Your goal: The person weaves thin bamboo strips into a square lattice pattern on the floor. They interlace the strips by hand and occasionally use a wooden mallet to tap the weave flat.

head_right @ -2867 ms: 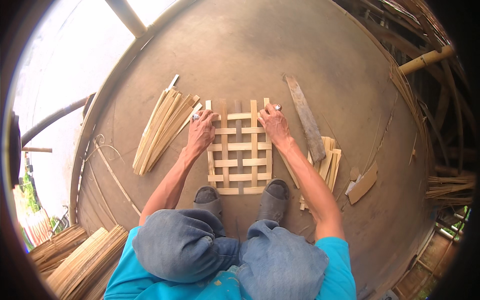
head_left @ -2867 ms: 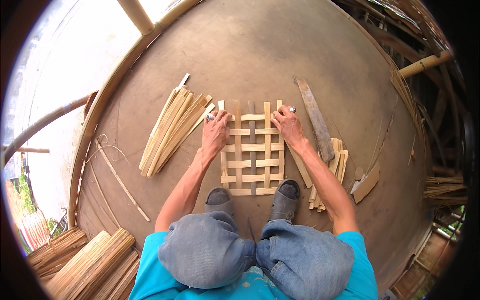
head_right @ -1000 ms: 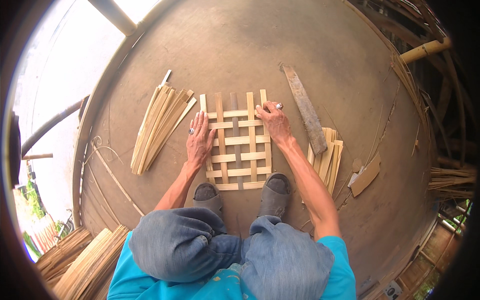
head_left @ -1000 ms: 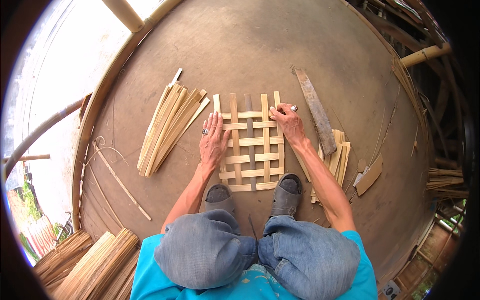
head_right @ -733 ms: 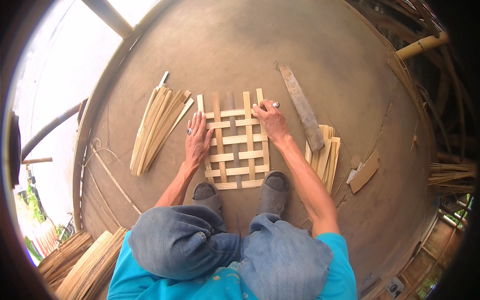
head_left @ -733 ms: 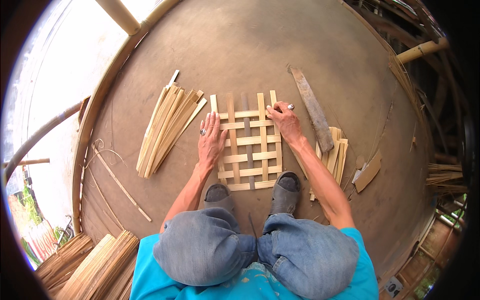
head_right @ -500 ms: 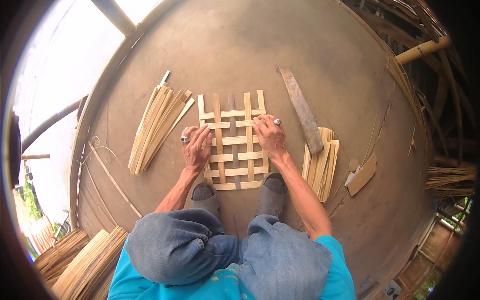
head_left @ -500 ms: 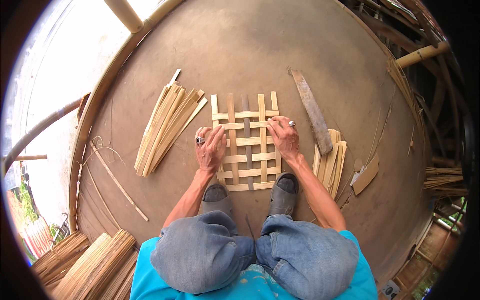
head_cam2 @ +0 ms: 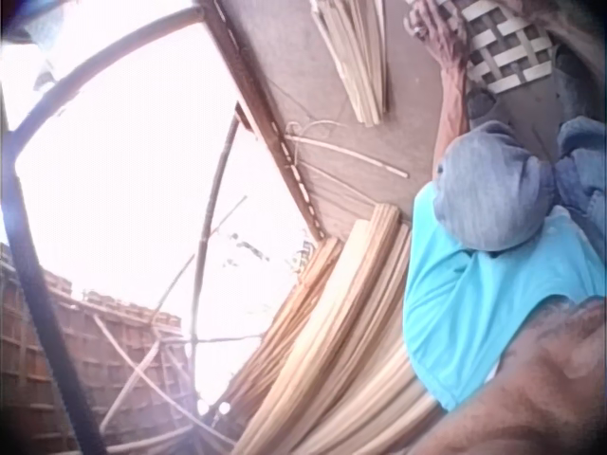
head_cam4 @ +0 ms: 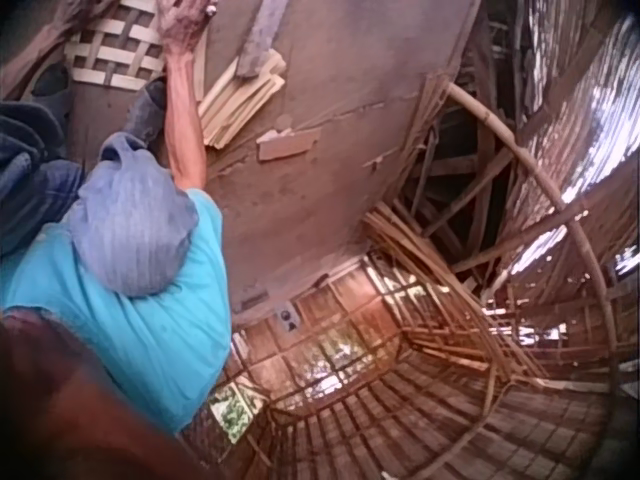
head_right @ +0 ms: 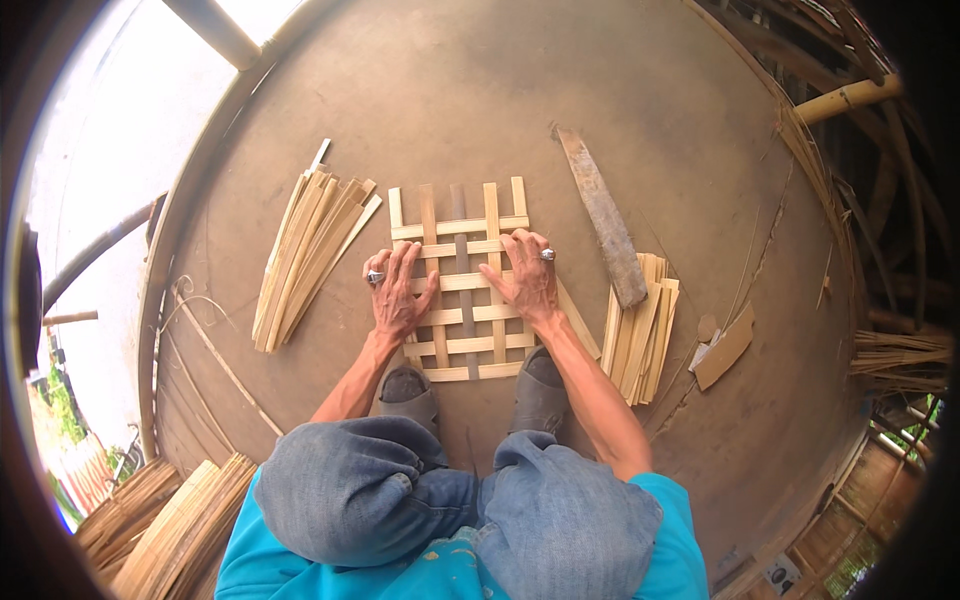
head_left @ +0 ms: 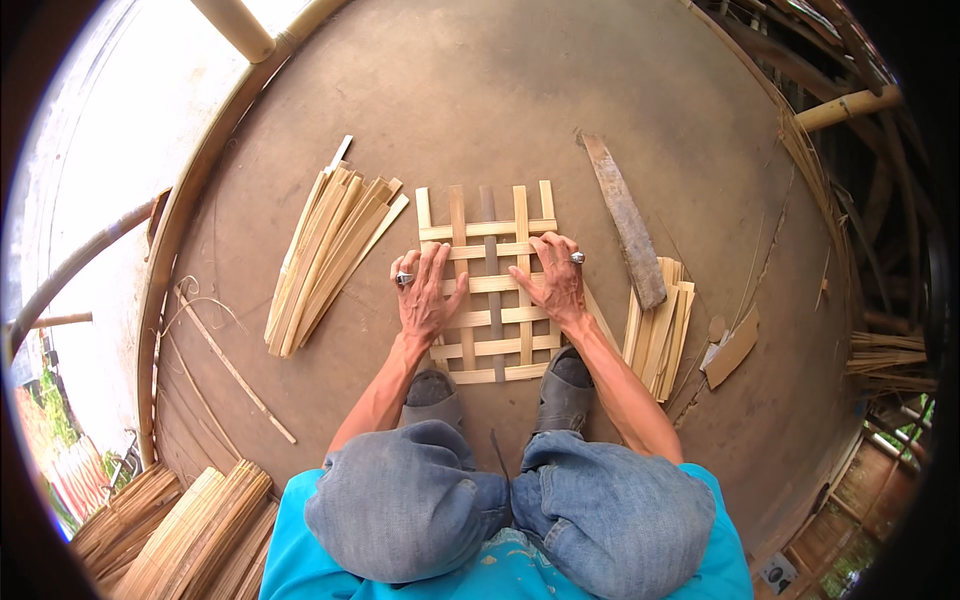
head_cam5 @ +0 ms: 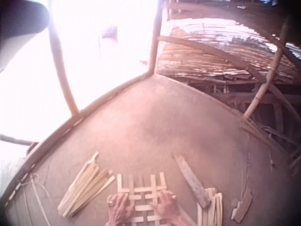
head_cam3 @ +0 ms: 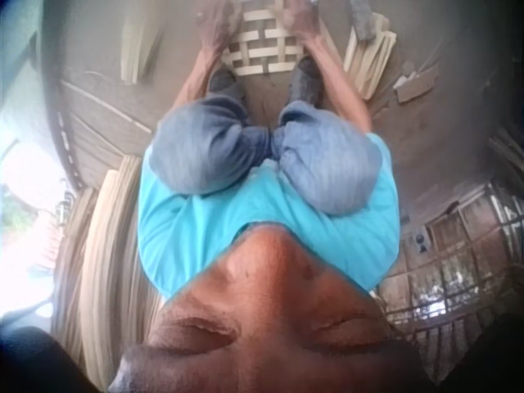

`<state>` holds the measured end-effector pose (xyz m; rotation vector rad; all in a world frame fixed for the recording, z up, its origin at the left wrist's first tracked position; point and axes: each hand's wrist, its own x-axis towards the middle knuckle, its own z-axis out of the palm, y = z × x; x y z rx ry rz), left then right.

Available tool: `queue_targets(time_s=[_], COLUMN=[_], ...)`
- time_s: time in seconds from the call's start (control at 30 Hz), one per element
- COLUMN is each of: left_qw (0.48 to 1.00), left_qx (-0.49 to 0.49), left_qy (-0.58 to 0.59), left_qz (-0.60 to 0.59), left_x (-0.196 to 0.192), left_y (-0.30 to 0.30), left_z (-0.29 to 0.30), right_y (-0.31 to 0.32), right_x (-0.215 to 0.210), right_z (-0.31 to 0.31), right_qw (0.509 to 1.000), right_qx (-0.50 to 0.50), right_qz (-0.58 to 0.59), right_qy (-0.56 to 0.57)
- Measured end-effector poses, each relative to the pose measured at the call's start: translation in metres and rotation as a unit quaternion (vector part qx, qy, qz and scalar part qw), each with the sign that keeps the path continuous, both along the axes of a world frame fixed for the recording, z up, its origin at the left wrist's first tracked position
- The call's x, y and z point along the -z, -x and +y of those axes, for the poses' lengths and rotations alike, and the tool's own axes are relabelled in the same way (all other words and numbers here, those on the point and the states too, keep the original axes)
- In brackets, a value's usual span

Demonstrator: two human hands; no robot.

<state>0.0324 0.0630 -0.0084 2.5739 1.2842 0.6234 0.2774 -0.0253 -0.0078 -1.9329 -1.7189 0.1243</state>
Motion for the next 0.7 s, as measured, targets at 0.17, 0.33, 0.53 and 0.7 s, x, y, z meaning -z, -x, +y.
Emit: queue_targets(time_s=[0.17, 0.33, 0.53, 0.7], left_qw=[0.999, 1.000, 0.999, 0.999], left_qx=[-0.010, -0.010, -0.011, -0.012], left_qy=[-0.022, -0.016, 0.002, -0.015], left_qz=[0.024, 0.022, 0.031, 0.035], left_x=[0.003, 0.004, 0.003, 0.002], left_y=[-0.001, -0.003, -0.001, -0.003], left_z=[0.000, 0.001, 0.002, 0.003], right_y=[-0.001, -0.001, 0.002, 0.002], right_x=[0.007, 0.009, 0.007, 0.008], right_z=[0.009, 0.012, 0.016, 0.017], right_qw=[1.000, 1.000, 0.999, 0.999], right_qx=[0.013, 0.022, 0.028, 0.032], right_qz=[-0.004, 0.004, 0.011, 0.022], right_qy=[-0.007, -0.006, -0.013, -0.026])
